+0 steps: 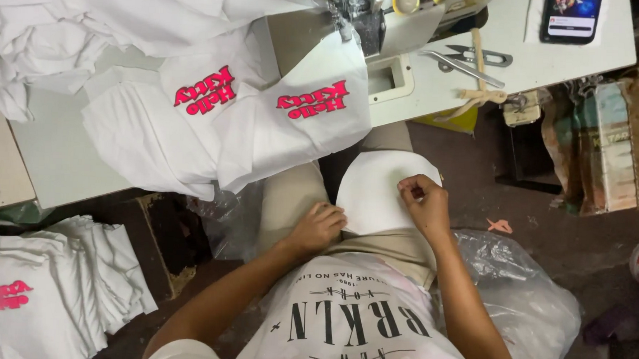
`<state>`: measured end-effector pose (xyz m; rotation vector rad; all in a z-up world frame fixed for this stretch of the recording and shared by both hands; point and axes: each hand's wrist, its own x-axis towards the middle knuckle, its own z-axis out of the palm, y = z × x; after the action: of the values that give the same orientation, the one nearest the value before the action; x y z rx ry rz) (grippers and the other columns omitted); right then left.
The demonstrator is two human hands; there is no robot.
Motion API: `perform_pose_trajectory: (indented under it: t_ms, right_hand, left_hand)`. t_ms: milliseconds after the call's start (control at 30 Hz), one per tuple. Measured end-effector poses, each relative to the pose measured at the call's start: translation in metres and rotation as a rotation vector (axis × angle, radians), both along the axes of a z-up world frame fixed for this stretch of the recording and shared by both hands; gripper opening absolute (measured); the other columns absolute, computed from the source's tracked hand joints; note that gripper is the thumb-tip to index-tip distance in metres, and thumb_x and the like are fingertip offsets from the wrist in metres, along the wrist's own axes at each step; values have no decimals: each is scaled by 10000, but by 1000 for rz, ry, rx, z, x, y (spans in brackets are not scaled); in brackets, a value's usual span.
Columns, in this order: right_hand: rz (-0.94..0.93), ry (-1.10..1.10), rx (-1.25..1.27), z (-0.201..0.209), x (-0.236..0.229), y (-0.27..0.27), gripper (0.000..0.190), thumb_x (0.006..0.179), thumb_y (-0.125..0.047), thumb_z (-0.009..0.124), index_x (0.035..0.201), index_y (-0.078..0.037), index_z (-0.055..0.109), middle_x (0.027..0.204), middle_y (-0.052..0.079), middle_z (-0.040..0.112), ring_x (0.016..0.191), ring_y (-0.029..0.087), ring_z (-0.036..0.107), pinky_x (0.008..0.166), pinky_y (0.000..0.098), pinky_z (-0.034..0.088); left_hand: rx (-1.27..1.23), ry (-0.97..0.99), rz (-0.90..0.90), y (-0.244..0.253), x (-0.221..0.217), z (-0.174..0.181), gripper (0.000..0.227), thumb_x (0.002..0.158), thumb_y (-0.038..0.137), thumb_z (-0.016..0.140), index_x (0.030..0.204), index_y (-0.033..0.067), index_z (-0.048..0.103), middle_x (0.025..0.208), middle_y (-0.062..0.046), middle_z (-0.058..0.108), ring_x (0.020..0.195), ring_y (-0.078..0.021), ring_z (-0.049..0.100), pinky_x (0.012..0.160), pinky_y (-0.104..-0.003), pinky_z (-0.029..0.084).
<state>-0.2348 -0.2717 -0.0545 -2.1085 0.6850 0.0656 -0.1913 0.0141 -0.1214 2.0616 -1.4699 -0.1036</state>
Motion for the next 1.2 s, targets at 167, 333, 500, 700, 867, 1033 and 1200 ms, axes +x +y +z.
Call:
perform_pose_trajectory:
  t_ms: [167,333,500,700,867,1033,1200]
  right_hand:
    - [32,27,57,18,-6,8,72,868,-34,764,919,-83,778,786,106,732,778,258,700,750,382,574]
    - [115,98,198,36,-12,29,134,861,-5,727,980,-43,776,841,183,753,842,313,709,802,443,578]
    - [238,140,235,37,-21,46,207,839,-44,755,1046,-36,753,914,207,753,934,395,733,856,496,593]
    - [119,35,152,18,-23,15,420,831,-68,794,1236,-6,702,1033,253,727,1011,432,698,896,504,558]
    - [88,-144,-23,94,-7,-60,145,895,-91,777,1035,-107,813,924,123,778,923,322,741,841,409,559]
    - [252,-205,176,185,11,-11,159,799,-33,762,921,-96,841,842,147,823,854,276,777,754,412,586]
    - [283,-384,854,211,27,62,123,772,79,827,893,62,809,579,92,702,562,101,605,553,279,555]
  left_hand:
    - [233,160,-59,-16,30,-5,102,868,210,709,770,205,736,805,61,678,1094,-167,585,1044,-528,332]
    - [447,323,-162,-38,64,23,86,813,215,787,769,157,742,784,7,688,981,-201,591,978,-493,378]
    - [493,816,-44,-60,91,58,139,842,27,743,975,52,710,930,-174,748,968,-374,731,821,-490,551]
    - [-46,831,211,-107,107,68,123,838,97,786,947,57,745,1014,-150,684,1019,-365,682,924,-472,527]
    - [-378,992,572,-105,84,125,125,933,210,785,1014,115,778,951,-60,760,964,-148,695,921,-339,531]
    - [-636,1011,930,-53,67,182,235,1026,79,558,1147,49,757,1061,-132,769,1008,-205,644,941,-354,516]
    - [-470,379,834,2,128,331,157,929,-38,757,975,102,809,899,-100,683,881,-194,600,875,-345,498]
